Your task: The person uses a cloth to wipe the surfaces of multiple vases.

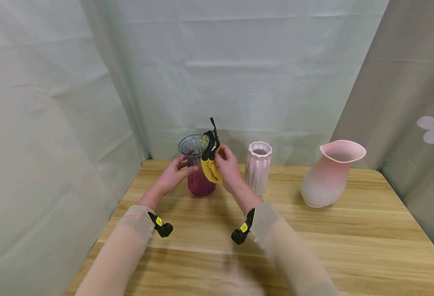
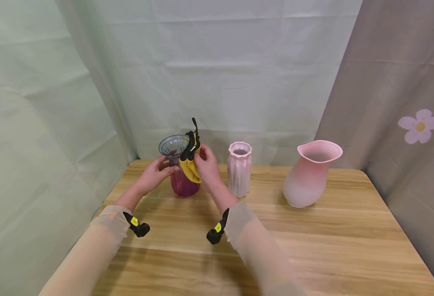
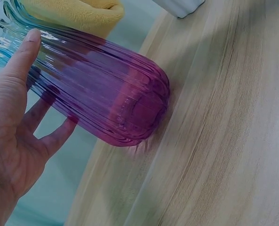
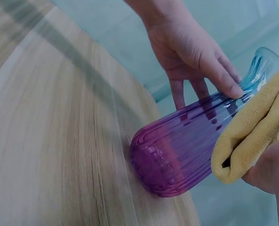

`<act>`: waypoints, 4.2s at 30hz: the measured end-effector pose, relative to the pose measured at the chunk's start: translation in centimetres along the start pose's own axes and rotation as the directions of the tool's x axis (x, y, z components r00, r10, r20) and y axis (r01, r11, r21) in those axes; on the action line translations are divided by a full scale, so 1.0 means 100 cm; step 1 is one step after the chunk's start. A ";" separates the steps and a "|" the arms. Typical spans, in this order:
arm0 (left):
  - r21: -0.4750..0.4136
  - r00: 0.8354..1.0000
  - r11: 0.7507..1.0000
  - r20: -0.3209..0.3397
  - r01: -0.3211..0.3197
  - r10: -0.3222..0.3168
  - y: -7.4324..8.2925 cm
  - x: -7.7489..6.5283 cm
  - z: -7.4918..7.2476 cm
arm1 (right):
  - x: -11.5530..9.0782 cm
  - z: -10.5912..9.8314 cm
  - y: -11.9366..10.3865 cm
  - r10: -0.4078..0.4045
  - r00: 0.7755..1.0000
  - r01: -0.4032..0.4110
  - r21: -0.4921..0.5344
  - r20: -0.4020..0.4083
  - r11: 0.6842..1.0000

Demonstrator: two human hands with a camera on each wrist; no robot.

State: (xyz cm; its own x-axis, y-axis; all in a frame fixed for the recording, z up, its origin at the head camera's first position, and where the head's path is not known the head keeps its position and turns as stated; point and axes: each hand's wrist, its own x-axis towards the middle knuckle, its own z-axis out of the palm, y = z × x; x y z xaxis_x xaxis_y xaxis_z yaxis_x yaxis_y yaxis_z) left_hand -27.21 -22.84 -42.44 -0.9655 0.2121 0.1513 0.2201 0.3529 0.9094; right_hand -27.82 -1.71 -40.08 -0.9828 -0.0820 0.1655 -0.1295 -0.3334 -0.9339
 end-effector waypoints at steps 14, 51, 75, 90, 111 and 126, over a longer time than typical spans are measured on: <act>0.022 1.000 1.000 -0.017 -0.013 0.013 -0.002 0.000 -0.001 | -0.004 -0.012 0.033 -0.012 0.999 0.021 -0.316 0.032 0.948; 0.047 1.000 0.999 0.001 0.007 -0.007 -0.010 0.014 0.006 | -0.072 -0.059 0.013 -0.066 0.997 0.077 -0.289 0.047 0.954; 0.052 1.000 0.999 0.027 0.001 -0.002 -0.009 0.019 0.003 | -0.175 -0.184 -0.049 -0.087 0.992 0.067 -0.198 -0.094 0.978; 0.005 0.965 0.996 -0.247 -0.086 0.084 0.007 -0.006 0.007 | -0.190 -0.215 -0.044 -0.091 0.981 0.057 -0.196 -0.169 0.979; 0.294 0.745 0.825 -0.358 -0.483 0.563 0.081 -0.034 0.039 | -0.187 -0.220 -0.042 -0.084 0.978 0.042 -0.216 -0.192 0.975; 0.184 0.864 0.859 -0.078 -0.478 0.498 0.109 -0.006 0.106 | -0.186 -0.221 -0.041 -0.066 0.975 0.019 -0.212 -0.213 0.977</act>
State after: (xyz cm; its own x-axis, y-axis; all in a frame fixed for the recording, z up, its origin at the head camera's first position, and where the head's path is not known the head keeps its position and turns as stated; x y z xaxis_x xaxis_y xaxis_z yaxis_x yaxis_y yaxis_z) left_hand -22.79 -9.46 -36.70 -0.7353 0.2875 0.6138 0.6764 0.3691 0.6374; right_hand -11.95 21.92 -46.27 -0.9776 0.1423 0.1550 -0.1735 -0.1278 -0.9765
